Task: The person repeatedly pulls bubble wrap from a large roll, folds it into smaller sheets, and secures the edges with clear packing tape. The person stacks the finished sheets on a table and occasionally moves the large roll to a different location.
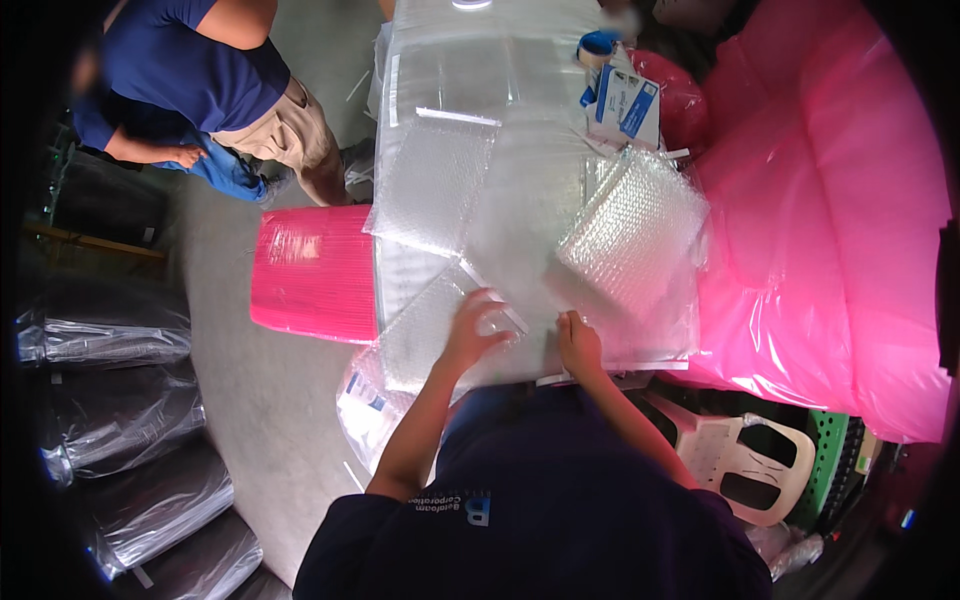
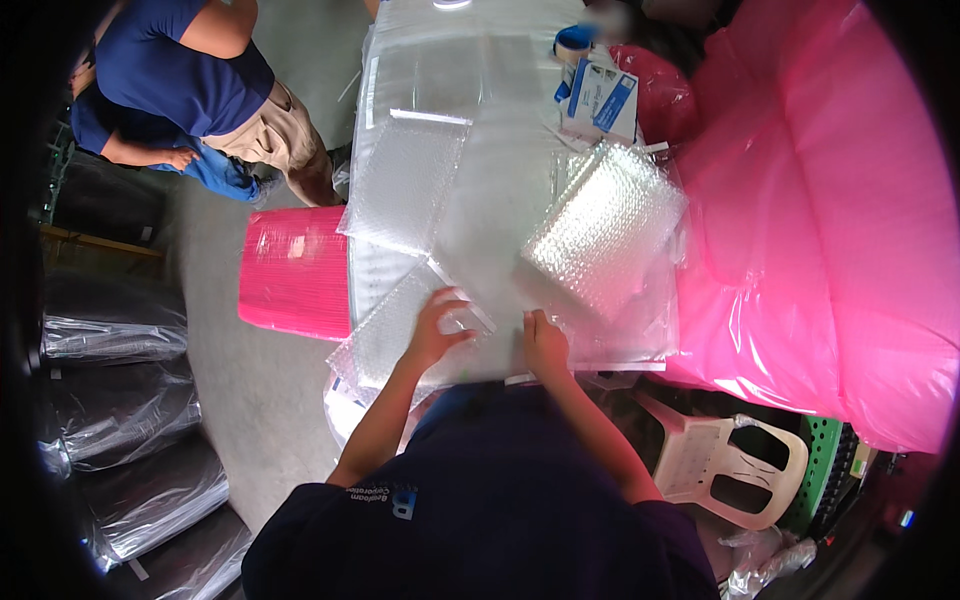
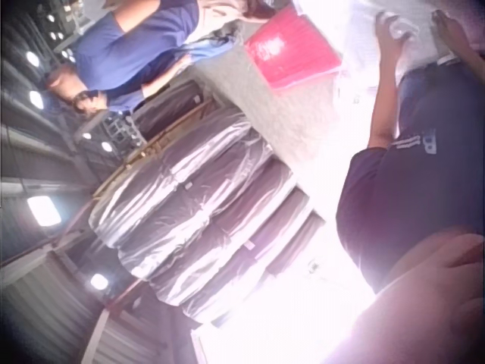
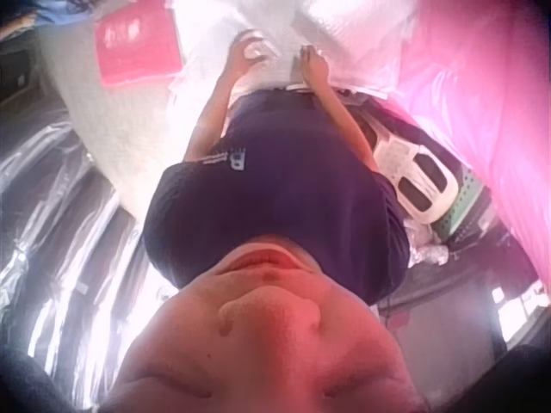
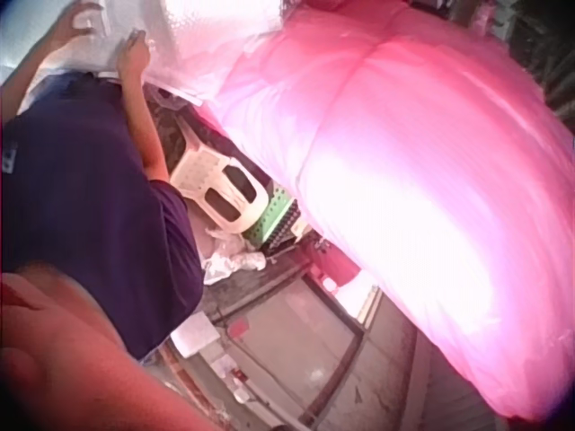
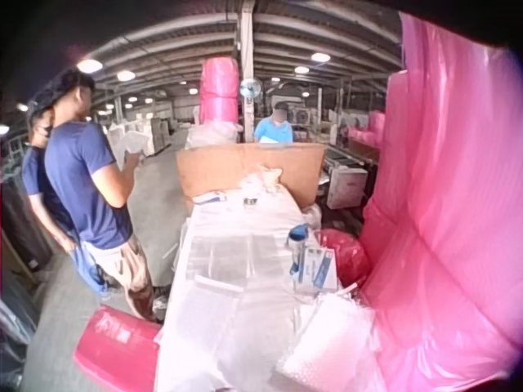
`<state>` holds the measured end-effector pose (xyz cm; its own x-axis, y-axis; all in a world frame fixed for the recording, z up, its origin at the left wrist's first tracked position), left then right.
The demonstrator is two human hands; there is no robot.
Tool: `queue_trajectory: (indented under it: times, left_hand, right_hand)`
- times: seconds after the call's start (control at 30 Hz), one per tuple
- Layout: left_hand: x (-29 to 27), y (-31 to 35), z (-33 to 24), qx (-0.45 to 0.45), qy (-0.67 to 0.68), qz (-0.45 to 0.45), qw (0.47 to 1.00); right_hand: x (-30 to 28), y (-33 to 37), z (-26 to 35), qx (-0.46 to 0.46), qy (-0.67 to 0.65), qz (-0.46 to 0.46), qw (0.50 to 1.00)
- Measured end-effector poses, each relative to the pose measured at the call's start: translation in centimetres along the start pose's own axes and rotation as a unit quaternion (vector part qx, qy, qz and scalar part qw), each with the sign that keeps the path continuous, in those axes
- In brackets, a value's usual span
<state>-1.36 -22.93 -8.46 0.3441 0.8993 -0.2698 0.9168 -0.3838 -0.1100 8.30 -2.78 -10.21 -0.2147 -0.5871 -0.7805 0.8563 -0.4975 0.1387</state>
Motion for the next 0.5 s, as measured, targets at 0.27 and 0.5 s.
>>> queue_trajectory:
  times: [0.27,0.5]
  left_hand:
    - [-10.0,3.2,2.2,-0.236,-0.440,0.008,0.867]
    - [-14.1,-10.6,-5.7,0.003,-0.335,-0.093,0.938]
  right_hand:
    - [-1.2,3.1,-2.4,0.023,0.012,0.031,0.999]
    - [-1.4,6.4,-5.3,0.109,-0.150,0.142,0.972]
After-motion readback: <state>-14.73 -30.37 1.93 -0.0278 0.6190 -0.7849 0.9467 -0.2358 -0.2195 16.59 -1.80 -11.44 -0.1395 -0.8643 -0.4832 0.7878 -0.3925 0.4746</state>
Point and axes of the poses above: each hand's wrist, its own y-axis away from the middle knuckle, its own x-axis out of the palm, z = x × y, the point moved 7 cm from there along -y, towards the middle knuckle, and after that the axes turned 7 degrees about -z, right-handed, at the moved point
